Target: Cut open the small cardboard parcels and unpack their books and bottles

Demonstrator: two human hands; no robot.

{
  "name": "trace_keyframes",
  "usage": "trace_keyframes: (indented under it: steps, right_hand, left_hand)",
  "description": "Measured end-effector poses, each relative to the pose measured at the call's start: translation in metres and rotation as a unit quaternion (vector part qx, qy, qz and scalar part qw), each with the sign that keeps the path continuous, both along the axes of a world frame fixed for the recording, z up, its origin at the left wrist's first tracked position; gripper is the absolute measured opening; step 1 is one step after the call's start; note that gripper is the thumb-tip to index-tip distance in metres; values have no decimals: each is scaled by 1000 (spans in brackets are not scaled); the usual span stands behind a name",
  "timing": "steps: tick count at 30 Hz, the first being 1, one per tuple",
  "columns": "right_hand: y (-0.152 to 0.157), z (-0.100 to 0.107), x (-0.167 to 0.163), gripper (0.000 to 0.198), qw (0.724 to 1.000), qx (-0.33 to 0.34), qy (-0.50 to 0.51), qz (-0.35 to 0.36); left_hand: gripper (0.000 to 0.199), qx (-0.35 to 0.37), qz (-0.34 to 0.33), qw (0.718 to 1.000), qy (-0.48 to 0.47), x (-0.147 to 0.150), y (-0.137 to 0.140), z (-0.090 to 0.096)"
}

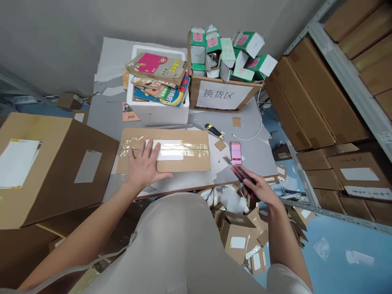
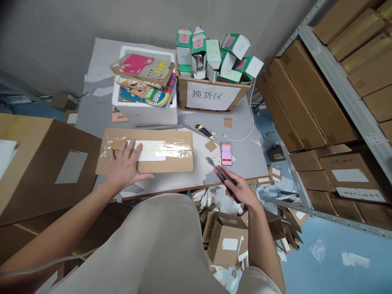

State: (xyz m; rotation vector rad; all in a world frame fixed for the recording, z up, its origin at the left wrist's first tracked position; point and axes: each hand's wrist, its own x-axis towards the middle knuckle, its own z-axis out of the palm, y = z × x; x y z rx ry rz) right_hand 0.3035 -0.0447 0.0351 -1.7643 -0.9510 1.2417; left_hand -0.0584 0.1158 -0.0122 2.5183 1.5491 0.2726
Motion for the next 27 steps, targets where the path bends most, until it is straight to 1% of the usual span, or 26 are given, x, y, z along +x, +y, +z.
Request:
trace_keyframes:
  steps: [1,2,3,5,6,7,9,11,13,14,16,18,19,20,21,22,24,27]
  right_hand:
    - [1,-1,-2,55,1000,14,3,-28]
    - [3,-3,-8,53,999,25,7,-42]
    - [6,-8,-17,50,999,31,10,-39]
    - [14,-24,-47,43,998,44,30,-44]
    - [18,-33,-65,38,997,49,43,-50]
    - [24,-43,-82,36,989,68,85,-103]
    - [39,-60,-109,36,968,96,143,-180]
    - [62,-71,-122,39,952,126,163,-228]
    - [94,-73,-124,42,948,149,155,-233]
    - [112,-72,-124,42,951,156,147,-222]
    - [146,-69,-125,42,960,168,127,-182]
    - [172,-66,-135,42,969,174,120,-128]
    - [180,-66,-142,42,972,174,124,-100]
    - [184,-66,-151,42,973,173,131,-75]
    - [185,-68,-159,42,974,172,136,-53]
    - [183,-71,-167,42,975,171,137,-38]
    - [174,-76,-178,40,977,169,130,-28]
    - [154,-79,-182,38,980,156,116,-41]
  left_hand:
    - [109,0,-3,1000,-6,-2,4,3]
    - [101,2,-3,1000,-15,-5,11,5]
    - [91,6,5,1000,-28,-10,21,8]
    - [74,15,43,997,-58,-23,48,10]
    - [69,16,74,994,-74,-30,63,10]
    - [68,5,98,991,-89,-39,79,9]
    - [64,-65,100,988,-103,-56,104,6]
    - [57,-105,125,981,-101,-73,113,4]
    - [51,-116,173,973,-103,-89,101,4]
    - [49,-120,200,966,-110,-95,88,4]
    - [49,-145,246,947,-146,-105,52,3]
    - [51,-194,294,912,-211,-108,10,-1]
    - [51,-228,312,883,-265,-107,-11,-4]
    - [52,-256,326,852,-318,-103,-30,-7]
    - [53,-275,325,833,-354,-98,-45,-10]
    - [53,-275,323,827,-368,-92,-58,-12]
    - [52,-255,318,835,-371,-82,-72,-16]
    - [51,-226,317,847,-361,-78,-75,-18]
